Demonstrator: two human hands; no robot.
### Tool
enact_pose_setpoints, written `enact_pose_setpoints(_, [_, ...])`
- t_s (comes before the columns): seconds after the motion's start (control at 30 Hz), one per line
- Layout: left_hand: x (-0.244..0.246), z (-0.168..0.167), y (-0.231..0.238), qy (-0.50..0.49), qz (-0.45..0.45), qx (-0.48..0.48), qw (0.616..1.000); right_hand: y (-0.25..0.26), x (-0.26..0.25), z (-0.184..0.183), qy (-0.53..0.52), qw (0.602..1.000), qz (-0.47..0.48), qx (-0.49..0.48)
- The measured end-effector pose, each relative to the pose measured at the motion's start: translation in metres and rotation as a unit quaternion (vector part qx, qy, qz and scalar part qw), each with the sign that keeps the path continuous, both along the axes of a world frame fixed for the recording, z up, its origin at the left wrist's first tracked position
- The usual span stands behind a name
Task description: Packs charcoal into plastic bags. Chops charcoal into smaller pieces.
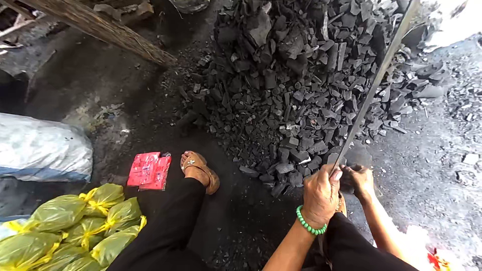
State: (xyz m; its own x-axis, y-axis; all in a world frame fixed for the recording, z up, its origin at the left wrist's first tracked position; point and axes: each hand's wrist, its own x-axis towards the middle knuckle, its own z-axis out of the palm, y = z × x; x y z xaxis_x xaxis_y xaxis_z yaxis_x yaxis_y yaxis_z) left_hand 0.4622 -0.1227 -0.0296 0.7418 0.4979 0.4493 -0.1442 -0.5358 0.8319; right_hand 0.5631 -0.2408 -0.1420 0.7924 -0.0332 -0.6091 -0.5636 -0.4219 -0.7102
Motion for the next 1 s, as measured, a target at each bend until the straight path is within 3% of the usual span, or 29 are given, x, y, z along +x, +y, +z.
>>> enact_pose_setpoints(0.07, [-0.018, -0.030, -0.005, 0.111, -0.003, 0.041, 0.993, 0.003, -0.006, -0.002, -0.003, 1.000, -0.016, 0.010])
enact_pose_setpoints(0.1, [-0.029, -0.045, -0.007, 0.240, -0.028, 0.048, 0.969, 0.004, -0.007, -0.002, -0.005, 1.000, -0.015, 0.006])
enact_pose_setpoints(0.17, [-0.038, -0.069, -0.002, 0.540, -0.143, -0.029, 0.829, 0.007, -0.008, 0.003, 0.002, 1.000, -0.015, -0.007])
enact_pose_setpoints(0.2, [-0.040, -0.083, -0.001, 0.599, -0.168, -0.048, 0.782, 0.008, -0.008, 0.004, 0.007, 1.000, -0.018, -0.006])
enact_pose_setpoints(0.23, [-0.041, -0.089, 0.000, 0.612, -0.169, -0.050, 0.771, 0.008, -0.006, 0.003, 0.008, 1.000, -0.021, -0.002])
enact_pose_setpoints(0.3, [-0.047, -0.084, 0.002, 0.585, -0.141, -0.039, 0.798, 0.006, -0.008, -0.001, 0.004, 0.999, -0.030, 0.022])
enact_pose_setpoints(0.37, [-0.057, -0.081, 0.006, 0.497, -0.072, -0.020, 0.865, 0.010, -0.012, -0.006, -0.033, 0.997, -0.021, 0.061])
enact_pose_setpoints(0.47, [-0.072, -0.085, 0.023, 0.331, 0.067, -0.003, 0.941, 0.029, -0.014, 0.002, -0.111, 0.980, 0.095, 0.133])
enact_pose_setpoints(0.57, [-0.088, -0.086, 0.048, 0.306, 0.158, -0.066, 0.937, 0.064, -0.004, 0.022, -0.212, 0.940, 0.244, 0.110])
enact_pose_setpoints(0.67, [-0.108, -0.093, 0.070, 0.331, 0.224, -0.118, 0.909, 0.107, 0.018, 0.028, -0.339, 0.857, 0.388, 0.000])
enact_pose_setpoints(0.73, [-0.124, -0.102, 0.076, 0.347, 0.252, -0.125, 0.895, 0.133, 0.029, 0.030, -0.344, 0.804, 0.480, -0.072])
enact_pose_setpoints(0.8, [-0.134, -0.107, 0.075, 0.364, 0.255, -0.125, 0.887, 0.149, 0.038, 0.031, -0.323, 0.775, 0.533, -0.103])
enact_pose_setpoints(0.87, [-0.137, -0.106, 0.069, 0.382, 0.230, -0.125, 0.886, 0.148, 0.042, 0.034, -0.291, 0.807, 0.508, -0.074])
enact_pose_setpoints(1.0, [-0.119, -0.094, 0.049, 0.384, 0.140, -0.125, 0.904, 0.098, 0.039, 0.046, -0.137, 0.943, 0.291, 0.092])
